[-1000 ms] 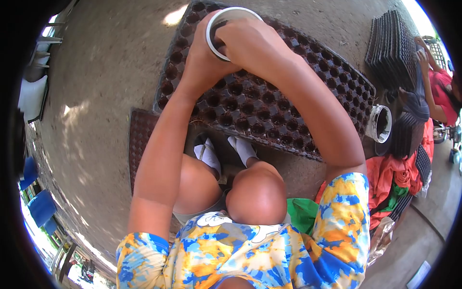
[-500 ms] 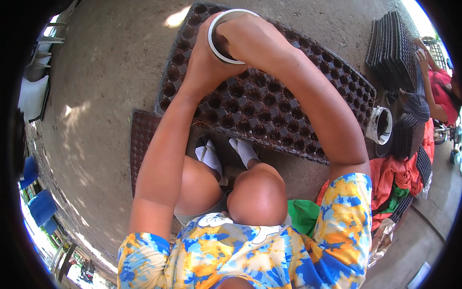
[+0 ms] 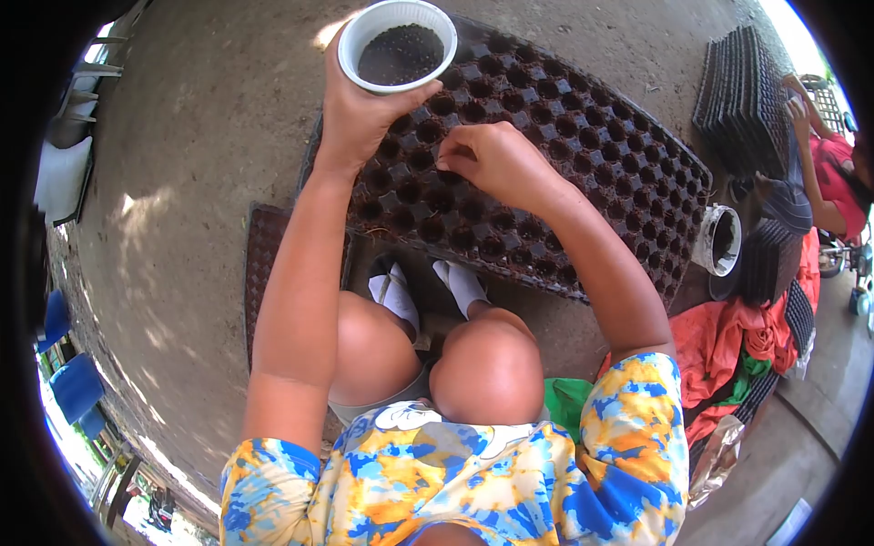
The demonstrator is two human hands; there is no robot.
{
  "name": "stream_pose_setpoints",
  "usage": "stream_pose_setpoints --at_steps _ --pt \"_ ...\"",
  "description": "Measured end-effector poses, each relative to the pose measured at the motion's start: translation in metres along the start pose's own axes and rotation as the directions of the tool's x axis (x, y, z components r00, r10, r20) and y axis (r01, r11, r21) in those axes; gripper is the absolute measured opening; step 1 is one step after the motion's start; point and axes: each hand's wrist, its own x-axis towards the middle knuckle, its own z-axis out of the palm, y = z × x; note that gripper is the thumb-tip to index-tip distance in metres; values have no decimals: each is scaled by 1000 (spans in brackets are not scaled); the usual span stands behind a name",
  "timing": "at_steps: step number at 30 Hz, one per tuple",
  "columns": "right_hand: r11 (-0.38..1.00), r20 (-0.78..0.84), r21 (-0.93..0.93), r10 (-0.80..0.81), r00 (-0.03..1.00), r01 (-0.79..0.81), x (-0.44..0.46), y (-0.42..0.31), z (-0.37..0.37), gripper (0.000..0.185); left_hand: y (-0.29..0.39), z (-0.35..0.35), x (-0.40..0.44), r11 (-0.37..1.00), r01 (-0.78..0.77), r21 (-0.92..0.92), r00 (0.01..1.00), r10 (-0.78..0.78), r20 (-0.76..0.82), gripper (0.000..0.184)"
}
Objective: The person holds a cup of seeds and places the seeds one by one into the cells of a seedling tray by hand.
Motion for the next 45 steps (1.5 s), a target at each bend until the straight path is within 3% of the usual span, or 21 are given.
stream_pose_setpoints --at_steps 3,5,8,13,16,19,25,28,35,38,40,41,43,45 --pt "999 4 -21 32 999 -32 -1 -4 -6 16 -20 -1 1 994 -108 -15 994 109 18 98" --pt "997 -5 -66 31 1000 -31 2 -6 -11 16 -17 -1 0 996 -92 18 996 92 12 98" --pt "975 -115 -205 -108 987 83 7 4 -16 17 -20 -4 0 995 -85 46 996 83 39 96" --pt "971 -295 -187 -201 934 150 7 -24 -48 16 -13 0 -2 988 -82 130 996 78 39 92" --pt "881 -261 -416 -353 898 226 20 -33 -57 17 -20 5 -3 990 -85 111 996 82 29 91" --pt "803 -234 -557 -397 888 212 27 -41 -54 16 -18 0 0 999 -39 35 999 39 5 88" --pt "760 -171 -619 -379 909 200 28 -60 -68 12 -15 10 -7 987 -84 140 990 67 122 93" --pt "751 -64 -643 -244 968 147 43 -60 -55 11 -5 23 -10 965 -166 203 971 124 204 95" --pt "797 -159 -559 -374 914 228 48 -47 -62 10 -3 19 -7 969 -121 214 981 84 173 94" --pt "962 -247 -123 -268 931 244 24 -52 -69 12 -14 7 -3 987 -56 149 993 40 109 92" --pt "986 -180 43 -149 972 159 14 -40 -60 16 -19 -1 0 995 -41 87 999 38 36 91" --pt "991 -135 -11 -134 982 133 14 -29 -53 16 -21 -4 2 997 -53 58 998 52 28 90" --pt "972 -94 -173 -178 979 160 16 -14 -38 19 -16 -10 6 990 87 -108 996 -85 27 90" --pt "984 -146 -123 -145 979 128 14 -7 -42 20 -3 -16 13 927 252 -278 966 -226 122 90"
